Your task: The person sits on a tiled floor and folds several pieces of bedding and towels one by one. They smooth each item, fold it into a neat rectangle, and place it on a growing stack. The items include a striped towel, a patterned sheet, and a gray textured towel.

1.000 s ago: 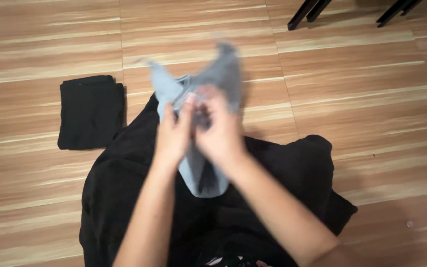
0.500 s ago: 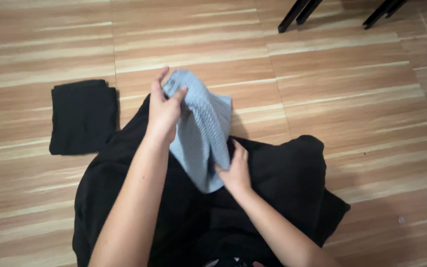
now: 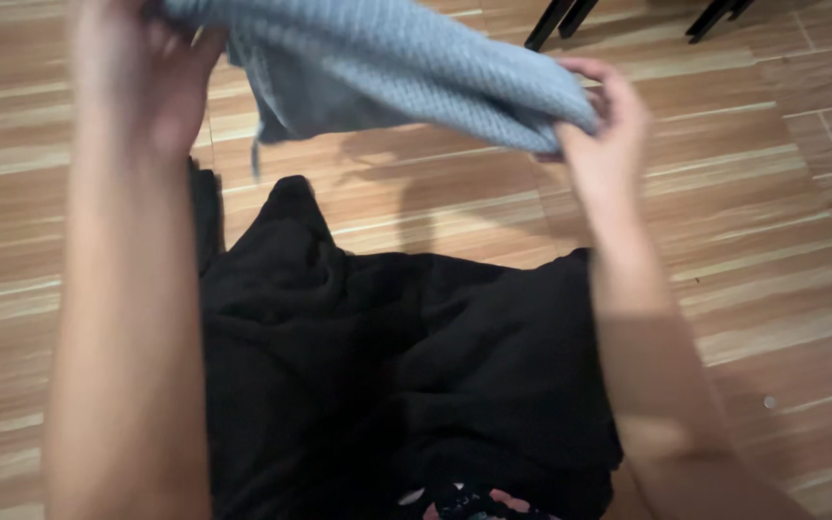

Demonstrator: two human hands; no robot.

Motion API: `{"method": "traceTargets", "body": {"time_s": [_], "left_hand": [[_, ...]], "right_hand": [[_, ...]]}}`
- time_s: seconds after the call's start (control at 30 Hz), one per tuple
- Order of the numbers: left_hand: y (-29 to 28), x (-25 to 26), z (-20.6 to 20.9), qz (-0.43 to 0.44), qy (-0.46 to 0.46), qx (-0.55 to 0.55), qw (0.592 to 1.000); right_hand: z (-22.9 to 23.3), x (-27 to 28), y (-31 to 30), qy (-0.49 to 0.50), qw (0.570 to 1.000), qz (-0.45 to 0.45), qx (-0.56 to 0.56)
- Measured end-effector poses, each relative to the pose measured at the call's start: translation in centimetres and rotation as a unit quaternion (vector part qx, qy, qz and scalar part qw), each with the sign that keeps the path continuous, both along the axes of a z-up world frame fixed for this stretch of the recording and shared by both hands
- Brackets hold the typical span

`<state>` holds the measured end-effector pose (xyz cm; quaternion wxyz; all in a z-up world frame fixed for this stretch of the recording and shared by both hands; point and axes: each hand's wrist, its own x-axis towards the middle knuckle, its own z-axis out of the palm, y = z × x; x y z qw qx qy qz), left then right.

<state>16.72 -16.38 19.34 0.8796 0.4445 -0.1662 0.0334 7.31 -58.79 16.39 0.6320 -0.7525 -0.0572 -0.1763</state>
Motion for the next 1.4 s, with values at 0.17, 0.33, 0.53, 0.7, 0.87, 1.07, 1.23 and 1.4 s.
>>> {"method": "traceTargets", "body": {"time_s": [0.17,0.33,0.53,0.7,0.87,1.07,1.23,1.4], "left_hand": [[2.9,-15.6,-2.9,0.027,0.215,0.201,0.955],[3.4,-25.6,-8.5,-0.18,0.308,0.301,0.885],[2.0,-22.0,-10.0,-0.158,0.391,0.255,0.87],[-1.6,-15.0,-9.1,0.074,0.483,0.304,0.818],[-9.3,-14.7,-15.7,0.251,-0.027,0.682,0.687],[-12.2,-17.0,-24.3,0.025,0.015,0.849,0.528],[-10.9,-17.5,-24.1,0.132,0.137,0.769,0.61],[-10.2,-17.0,-21.1,0.175,0.326,0.74,0.562]], "right_hand": [[3.7,-8.0,-1.2,0.258,0.927,-0.027,-0.27],[1.3,-12.4,-4.1,0.373,0.822,0.216,-0.373],[-1.7,-8.3,-6.4,0.297,0.858,0.278,-0.313],[-4.4,-1.5,-4.0,0.308,0.891,0.068,-0.325],[-11.2,-2.6,3.0,0.156,0.881,0.02,-0.446],[-16.2,-5.6,8.8,0.393,0.673,0.125,-0.615],[-15.5,-3.3,6.2,0.451,0.698,0.016,-0.555],[-17.0,-2.7,3.4,0.521,0.714,0.057,-0.464]]}}
